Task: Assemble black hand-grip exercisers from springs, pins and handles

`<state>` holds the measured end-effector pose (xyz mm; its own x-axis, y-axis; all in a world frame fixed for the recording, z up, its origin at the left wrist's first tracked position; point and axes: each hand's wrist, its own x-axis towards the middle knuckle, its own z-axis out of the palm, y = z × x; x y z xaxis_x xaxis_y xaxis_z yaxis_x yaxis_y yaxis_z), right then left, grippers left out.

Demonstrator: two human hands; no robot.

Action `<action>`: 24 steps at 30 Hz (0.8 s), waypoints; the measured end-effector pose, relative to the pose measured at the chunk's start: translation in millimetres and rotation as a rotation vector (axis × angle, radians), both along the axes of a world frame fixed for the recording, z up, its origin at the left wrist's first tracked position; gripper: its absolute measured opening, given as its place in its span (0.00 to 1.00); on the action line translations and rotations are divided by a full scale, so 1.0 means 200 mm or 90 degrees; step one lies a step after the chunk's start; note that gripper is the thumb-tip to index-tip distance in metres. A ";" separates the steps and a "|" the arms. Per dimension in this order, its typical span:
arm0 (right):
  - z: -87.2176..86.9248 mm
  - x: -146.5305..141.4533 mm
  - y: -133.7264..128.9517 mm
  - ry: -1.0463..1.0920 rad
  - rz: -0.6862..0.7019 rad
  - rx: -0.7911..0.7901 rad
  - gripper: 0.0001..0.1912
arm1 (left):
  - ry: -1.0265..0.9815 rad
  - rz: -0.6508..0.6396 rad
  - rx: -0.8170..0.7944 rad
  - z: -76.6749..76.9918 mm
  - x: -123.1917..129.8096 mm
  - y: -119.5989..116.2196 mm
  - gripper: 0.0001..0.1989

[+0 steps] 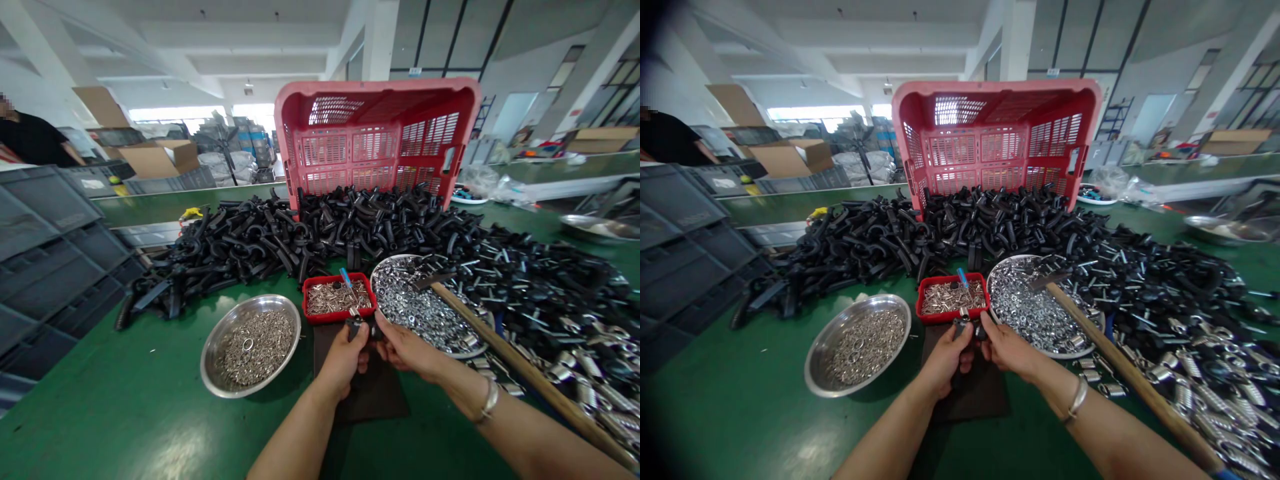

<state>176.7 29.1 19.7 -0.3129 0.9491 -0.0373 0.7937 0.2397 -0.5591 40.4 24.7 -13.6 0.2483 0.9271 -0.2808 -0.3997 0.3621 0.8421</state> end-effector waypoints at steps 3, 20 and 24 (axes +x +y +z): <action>-0.01 0.03 -0.03 0.002 0.004 0.113 0.27 | -0.026 -0.029 -0.029 0.00 -0.01 0.00 0.22; 0.00 0.06 0.04 -0.178 0.253 0.233 0.18 | 0.809 -0.211 0.502 0.14 -0.15 0.01 0.19; -0.06 0.04 0.02 -0.253 0.203 0.246 0.10 | 0.940 -0.161 0.536 0.12 -0.13 0.00 0.23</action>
